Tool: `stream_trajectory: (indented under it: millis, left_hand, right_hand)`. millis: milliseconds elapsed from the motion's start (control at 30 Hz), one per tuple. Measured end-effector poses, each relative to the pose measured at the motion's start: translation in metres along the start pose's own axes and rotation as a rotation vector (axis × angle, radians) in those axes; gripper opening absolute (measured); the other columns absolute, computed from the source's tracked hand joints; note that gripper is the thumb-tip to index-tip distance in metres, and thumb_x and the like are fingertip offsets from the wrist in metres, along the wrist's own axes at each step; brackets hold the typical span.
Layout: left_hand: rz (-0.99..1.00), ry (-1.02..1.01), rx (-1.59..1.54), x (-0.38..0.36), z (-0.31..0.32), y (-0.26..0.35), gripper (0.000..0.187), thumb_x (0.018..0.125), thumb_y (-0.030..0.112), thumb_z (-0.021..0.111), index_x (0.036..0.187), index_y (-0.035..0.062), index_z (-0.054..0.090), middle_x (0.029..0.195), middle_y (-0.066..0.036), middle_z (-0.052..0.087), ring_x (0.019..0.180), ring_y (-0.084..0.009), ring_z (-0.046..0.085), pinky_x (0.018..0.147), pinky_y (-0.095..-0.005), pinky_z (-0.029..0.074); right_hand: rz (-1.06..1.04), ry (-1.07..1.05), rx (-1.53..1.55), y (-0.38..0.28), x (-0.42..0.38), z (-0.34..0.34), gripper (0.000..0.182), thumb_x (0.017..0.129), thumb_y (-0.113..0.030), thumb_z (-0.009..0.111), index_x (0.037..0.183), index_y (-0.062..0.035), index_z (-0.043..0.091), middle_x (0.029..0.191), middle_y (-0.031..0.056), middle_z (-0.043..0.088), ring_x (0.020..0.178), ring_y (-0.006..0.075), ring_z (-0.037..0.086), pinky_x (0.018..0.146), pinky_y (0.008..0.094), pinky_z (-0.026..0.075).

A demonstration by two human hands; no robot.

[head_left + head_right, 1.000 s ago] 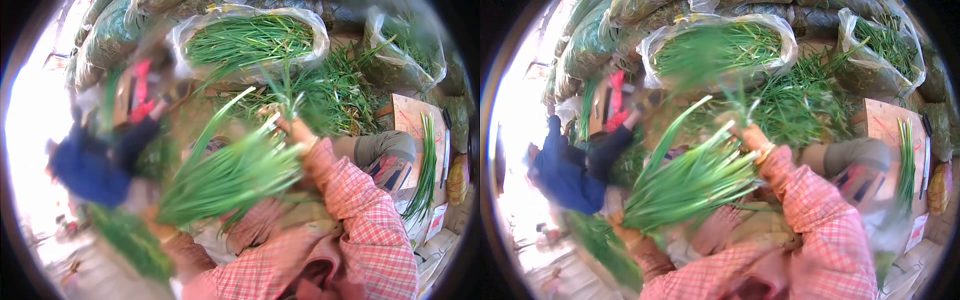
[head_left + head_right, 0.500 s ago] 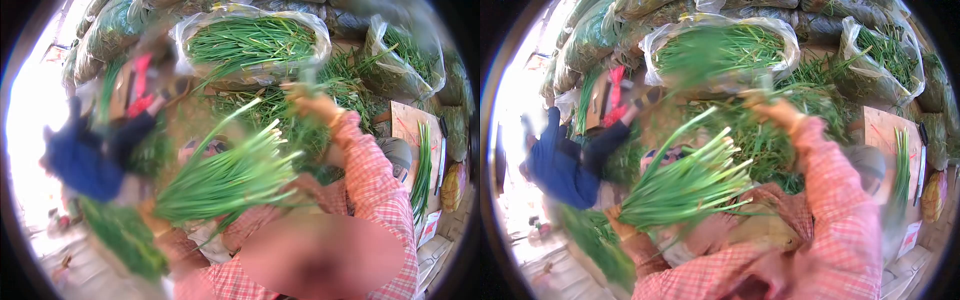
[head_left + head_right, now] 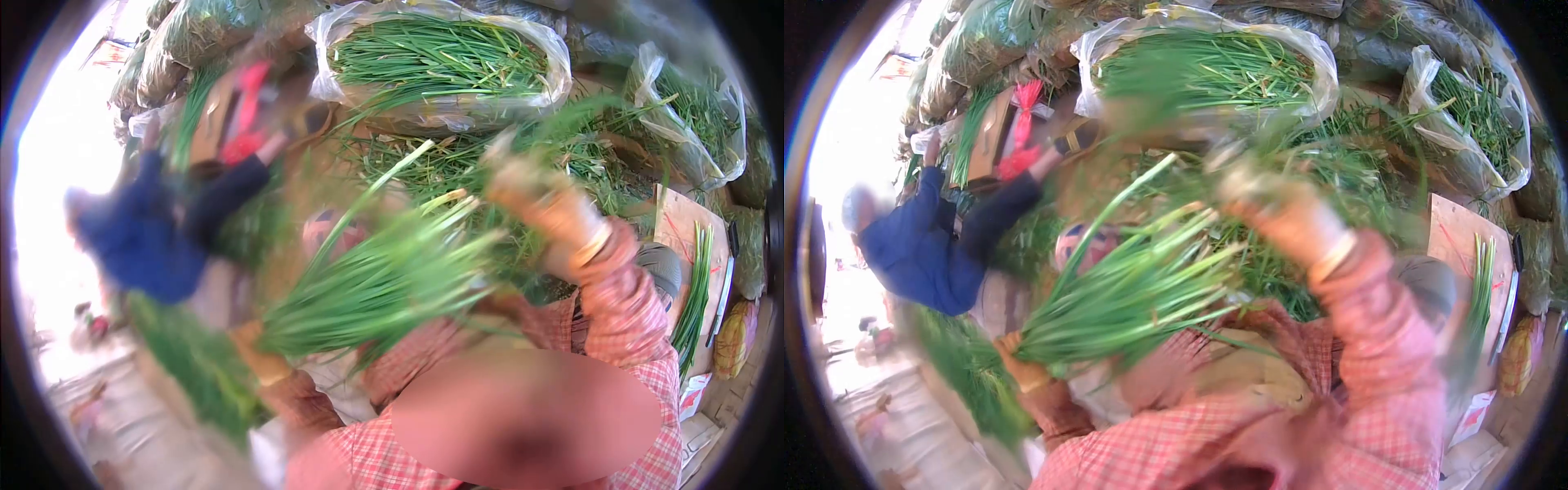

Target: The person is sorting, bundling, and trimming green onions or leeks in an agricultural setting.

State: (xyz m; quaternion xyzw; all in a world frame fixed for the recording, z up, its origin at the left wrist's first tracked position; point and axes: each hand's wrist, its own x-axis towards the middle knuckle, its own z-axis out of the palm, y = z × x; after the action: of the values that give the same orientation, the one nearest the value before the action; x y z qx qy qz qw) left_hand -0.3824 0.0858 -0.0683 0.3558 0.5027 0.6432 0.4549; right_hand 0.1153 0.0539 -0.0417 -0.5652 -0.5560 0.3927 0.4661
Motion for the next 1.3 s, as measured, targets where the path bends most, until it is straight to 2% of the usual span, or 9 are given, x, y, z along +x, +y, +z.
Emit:
stream_trajectory:
  millis: [67,300,433,767,900,1067,1200,1267,1300]
  left_hand:
    - [-0.031,-0.042,-0.123,-0.006,0.001,0.004,0.038,0.096,0.036,0.033,0.064,0.0156,0.026,0.062,0.002,0.024,0.061,-0.013,0.026,0.062,-0.0282,0.029]
    - [0.019,-0.114,-0.109,-0.031,0.023,0.031,0.037,0.096,0.034,0.033,0.065,0.0159,0.026,0.062,0.002,0.022,0.06,-0.0121,0.025,0.066,-0.0301,0.031]
    - [0.08,-0.308,-0.058,-0.029,0.023,0.034,0.037,0.096,0.032,0.034,0.064,0.0159,0.024,0.061,0.003,0.02,0.059,-0.0117,0.025,0.077,-0.0336,0.035]
    - [0.491,-0.026,0.124,-0.009,0.144,0.089,0.037,0.095,0.035,0.035,0.068,0.0111,0.033,0.068,-0.001,0.034,0.074,-0.0176,0.041,0.097,-0.0431,0.035]
    - [0.426,0.022,0.438,0.019,0.07,0.067,0.033,0.095,0.035,0.035,0.078,0.0091,0.043,0.078,-0.003,0.047,0.084,-0.0181,0.046,0.092,-0.0373,0.038]
    - [0.267,0.11,0.612,0.004,-0.012,0.023,0.035,0.096,0.038,0.031,0.087,0.0074,0.047,0.088,-0.005,0.05,0.088,-0.0173,0.047,0.088,-0.0366,0.039]
    - [0.135,0.096,0.581,-0.001,-0.017,0.016,0.035,0.096,0.037,0.033,0.096,0.0049,0.048,0.089,-0.005,0.05,0.089,-0.0178,0.047,0.088,-0.0377,0.039]
    - [0.155,0.106,0.569,-0.002,-0.006,0.015,0.035,0.095,0.036,0.034,0.099,0.0038,0.047,0.089,-0.004,0.05,0.088,-0.0179,0.046,0.087,-0.037,0.039]
    - [0.21,0.098,0.631,-0.002,0.0,0.018,0.031,0.092,0.031,0.039,0.097,0.003,0.05,0.088,-0.006,0.052,0.085,-0.0188,0.048,0.085,-0.0359,0.04]
  right_hand:
    - [0.013,0.007,-0.655,-0.02,-0.004,0.045,0.037,0.08,-0.046,0.055,0.093,-0.0116,0.062,0.078,0.0128,0.063,0.074,0.0312,0.062,0.065,0.0403,0.049]
    - [0.477,-0.349,-0.762,-0.027,0.036,0.103,0.057,0.066,-0.055,0.065,0.1,-0.0087,0.061,0.087,0.0168,0.064,0.082,0.0299,0.063,0.072,0.0389,0.049]
    - [0.48,-0.391,-0.121,0.003,0.04,0.127,0.069,0.065,-0.053,0.065,0.115,-0.0062,0.056,0.112,0.0223,0.056,0.108,0.0311,0.052,0.092,0.0367,0.04]
    - [0.36,0.156,0.933,-0.033,0.086,0.044,0.012,0.08,-0.019,0.059,0.089,-0.0117,0.056,0.066,-0.0031,0.057,0.045,0.0047,0.048,0.033,0.0175,0.03]
    - [0.155,0.493,0.997,-0.024,0.09,-0.025,0.011,0.08,-0.018,0.059,0.085,-0.0091,0.054,0.067,0.0008,0.058,0.047,0.008,0.049,0.035,0.0206,0.032]
    - [0.309,0.526,0.737,0.077,0.014,-0.1,0.026,0.077,-0.021,0.062,0.097,-0.0071,0.054,0.079,0.006,0.06,0.064,0.0138,0.056,0.051,0.0268,0.042]
    - [0.471,-0.102,0.055,0.203,-0.059,-0.085,0.039,0.075,-0.024,0.064,0.108,-0.0055,0.053,0.088,0.0103,0.061,0.078,0.0184,0.061,0.064,0.0318,0.05]
    - [0.744,-0.397,-1.15,0.104,-0.071,-0.031,0.071,0.066,-0.03,0.071,0.123,-0.001,0.041,0.111,0.0199,0.055,0.102,0.0257,0.056,0.086,0.0368,0.044]
    - [0.802,-0.171,-0.898,0.074,-0.048,-0.006,0.09,0.059,-0.031,0.076,0.131,0.0002,0.032,0.121,0.0242,0.047,0.11,0.0315,0.051,0.095,0.0369,0.039]
